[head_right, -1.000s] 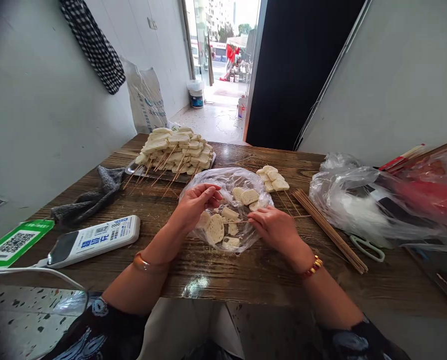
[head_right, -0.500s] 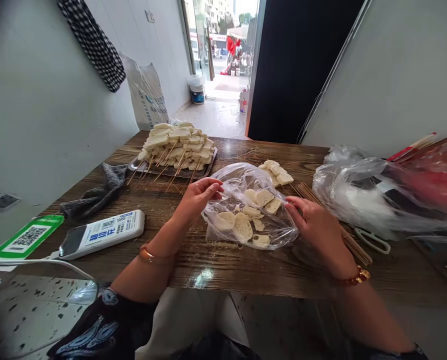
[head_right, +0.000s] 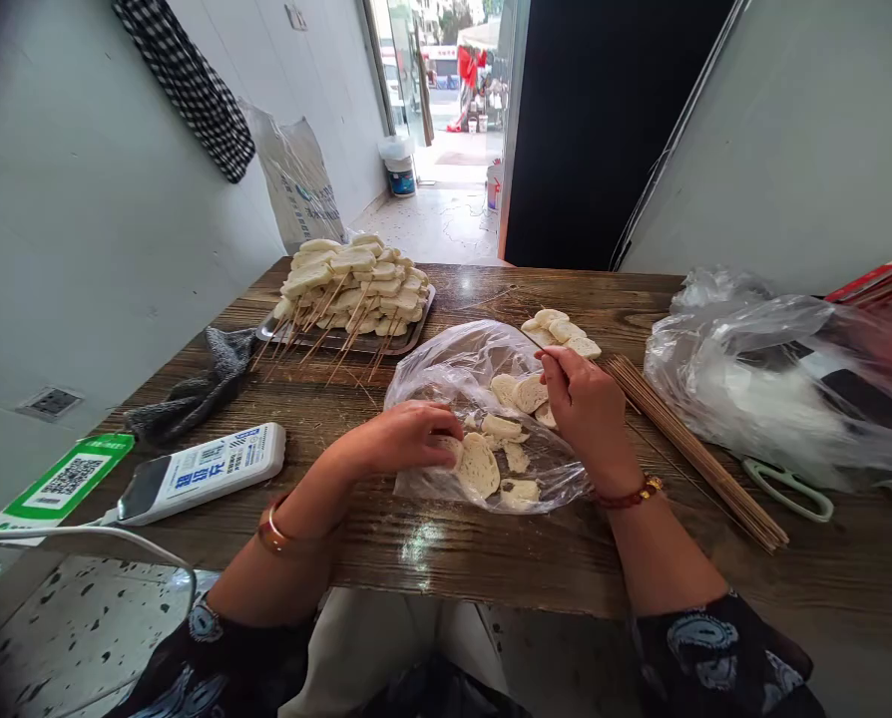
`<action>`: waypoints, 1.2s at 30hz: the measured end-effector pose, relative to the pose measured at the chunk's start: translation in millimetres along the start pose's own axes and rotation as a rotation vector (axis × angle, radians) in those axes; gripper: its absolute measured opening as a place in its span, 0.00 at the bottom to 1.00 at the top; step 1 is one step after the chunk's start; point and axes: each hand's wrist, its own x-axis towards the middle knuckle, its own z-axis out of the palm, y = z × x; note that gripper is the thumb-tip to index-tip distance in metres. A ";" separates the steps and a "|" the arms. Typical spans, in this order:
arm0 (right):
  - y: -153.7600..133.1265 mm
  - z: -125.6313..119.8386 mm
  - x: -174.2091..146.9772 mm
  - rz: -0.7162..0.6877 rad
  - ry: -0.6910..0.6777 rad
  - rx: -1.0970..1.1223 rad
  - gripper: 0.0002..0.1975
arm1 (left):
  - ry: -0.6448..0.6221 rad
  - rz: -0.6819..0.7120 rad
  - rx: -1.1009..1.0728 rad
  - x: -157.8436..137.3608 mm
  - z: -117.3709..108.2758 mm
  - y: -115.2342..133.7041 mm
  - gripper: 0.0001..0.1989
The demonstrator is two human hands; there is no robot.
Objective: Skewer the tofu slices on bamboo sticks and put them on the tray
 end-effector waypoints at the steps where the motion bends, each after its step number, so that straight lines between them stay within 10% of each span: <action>1: 3.4 0.9 -1.0 0.002 0.014 0.013 0.16 | -0.012 -0.005 -0.004 -0.3 -3.4 1.4 0.08; 5: 11.0 -2.6 -4.9 0.009 0.048 0.054 0.15 | 0.029 -0.129 -0.114 0.5 -14.9 6.6 0.04; 13: 9.1 -11.5 -3.3 -0.008 0.136 0.075 0.16 | 0.557 -0.225 -0.375 7.4 -4.7 -3.7 0.16; 23: 19.9 -12.0 1.5 0.041 0.124 0.018 0.17 | 0.334 -0.113 0.337 14.6 10.8 -27.3 0.23; 32: 17.2 -18.5 0.5 -0.024 0.263 0.081 0.14 | 0.760 -0.138 0.069 12.5 2.1 -24.1 0.17; 36: 18.1 -17.7 0.0 -0.113 0.320 0.068 0.13 | 0.716 -0.119 0.293 22.6 -1.1 5.2 0.12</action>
